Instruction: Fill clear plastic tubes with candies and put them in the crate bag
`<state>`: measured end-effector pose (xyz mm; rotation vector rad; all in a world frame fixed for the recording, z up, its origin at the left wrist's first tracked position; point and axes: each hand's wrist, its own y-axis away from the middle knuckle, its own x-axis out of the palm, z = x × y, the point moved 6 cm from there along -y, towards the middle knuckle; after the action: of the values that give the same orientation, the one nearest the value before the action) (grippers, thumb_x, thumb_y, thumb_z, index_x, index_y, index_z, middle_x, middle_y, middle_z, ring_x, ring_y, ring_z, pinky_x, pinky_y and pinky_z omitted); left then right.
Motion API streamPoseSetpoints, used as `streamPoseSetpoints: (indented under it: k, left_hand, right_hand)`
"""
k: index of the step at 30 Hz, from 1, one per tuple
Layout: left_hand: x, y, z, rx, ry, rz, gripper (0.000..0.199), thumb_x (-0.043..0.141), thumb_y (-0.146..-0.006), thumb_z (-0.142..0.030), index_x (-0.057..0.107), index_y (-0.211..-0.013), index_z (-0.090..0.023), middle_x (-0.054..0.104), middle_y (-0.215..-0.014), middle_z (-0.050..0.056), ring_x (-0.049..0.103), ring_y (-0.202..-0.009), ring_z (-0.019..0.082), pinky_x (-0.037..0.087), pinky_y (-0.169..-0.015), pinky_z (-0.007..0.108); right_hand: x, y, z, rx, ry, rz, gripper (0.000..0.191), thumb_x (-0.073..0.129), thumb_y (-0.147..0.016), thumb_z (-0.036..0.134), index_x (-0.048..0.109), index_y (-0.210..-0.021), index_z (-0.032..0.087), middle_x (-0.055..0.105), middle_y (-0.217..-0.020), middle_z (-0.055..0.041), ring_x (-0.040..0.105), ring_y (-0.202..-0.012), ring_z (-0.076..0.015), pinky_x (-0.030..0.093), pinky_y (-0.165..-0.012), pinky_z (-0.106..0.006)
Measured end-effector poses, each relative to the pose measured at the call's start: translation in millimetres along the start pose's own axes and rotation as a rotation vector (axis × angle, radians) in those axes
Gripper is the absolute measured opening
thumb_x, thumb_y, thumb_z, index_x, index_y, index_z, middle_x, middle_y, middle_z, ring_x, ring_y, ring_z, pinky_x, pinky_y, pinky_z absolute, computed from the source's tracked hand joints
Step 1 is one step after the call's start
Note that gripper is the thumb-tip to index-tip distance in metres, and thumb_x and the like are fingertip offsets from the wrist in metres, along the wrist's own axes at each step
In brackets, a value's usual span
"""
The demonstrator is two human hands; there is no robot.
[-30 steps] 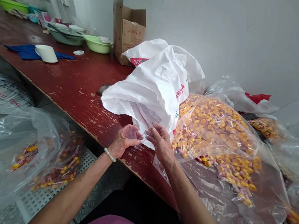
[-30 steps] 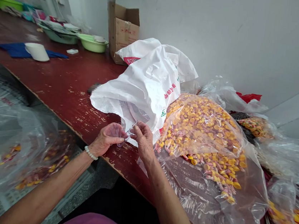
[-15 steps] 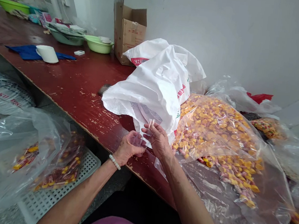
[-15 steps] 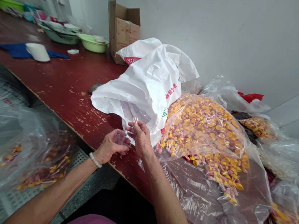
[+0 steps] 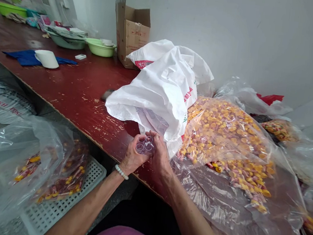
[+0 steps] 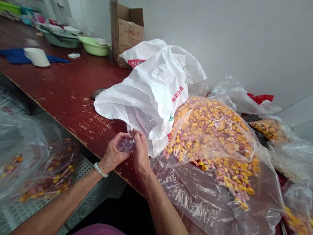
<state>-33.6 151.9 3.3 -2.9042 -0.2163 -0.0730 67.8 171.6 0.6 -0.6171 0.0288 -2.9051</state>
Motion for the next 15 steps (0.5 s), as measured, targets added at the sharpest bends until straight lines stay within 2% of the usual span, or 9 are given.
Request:
streamPoseSetpoints:
  k: [2,5,11,15]
  left_hand:
    - [3.5,4,-3,0.05,-0.032,-0.007,0.049,0.075,-0.056,-0.013,0.054,-0.1,-0.019,0.064,-0.1,0.005,0.064,-0.083,0.017,0.052,-0.074,0.027]
    - [7.7,7,-7,0.088,-0.032,0.009,0.052,0.075,-0.058,-0.013,0.055,-0.105,-0.019,0.064,-0.106,0.007,0.063,-0.096,0.02,0.051,-0.083,0.03]
    - [11.4,10,-10,0.036,0.049,0.028,0.055,0.077,-0.059,-0.018,0.054,-0.109,-0.017,0.066,-0.108,0.01,0.064,-0.098,0.022,0.052,-0.086,0.033]
    - [14.5,13,-10,0.001,0.125,0.039,0.056,0.078,-0.058,-0.019,0.054,-0.109,-0.016,0.065,-0.109,0.011,0.063,-0.101,0.024,0.052,-0.088,0.035]
  right_hand:
    - [1,4,-1,-0.032,0.017,-0.007,0.033,0.051,-0.086,0.05,0.059,-0.105,0.025,0.061,-0.111,-0.0031,0.057,-0.103,-0.0191,0.045,-0.091,-0.035]
    - [-1,8,-1,-0.016,-0.01,-0.002,0.036,0.049,-0.087,0.051,0.058,-0.113,0.027,0.061,-0.111,-0.0022,0.056,-0.105,-0.0183,0.044,-0.096,-0.035]
    - [-5,16,2,-0.037,0.035,-0.009,0.048,0.049,-0.084,0.057,0.053,-0.123,0.029,0.056,-0.125,-0.0024,0.051,-0.117,-0.0198,0.044,-0.097,-0.036]
    - [-7,21,3,-0.041,0.084,-0.015,0.052,0.05,-0.082,0.06,0.052,-0.125,0.03,0.058,-0.122,-0.003,0.05,-0.117,-0.0202,0.044,-0.096,-0.036]
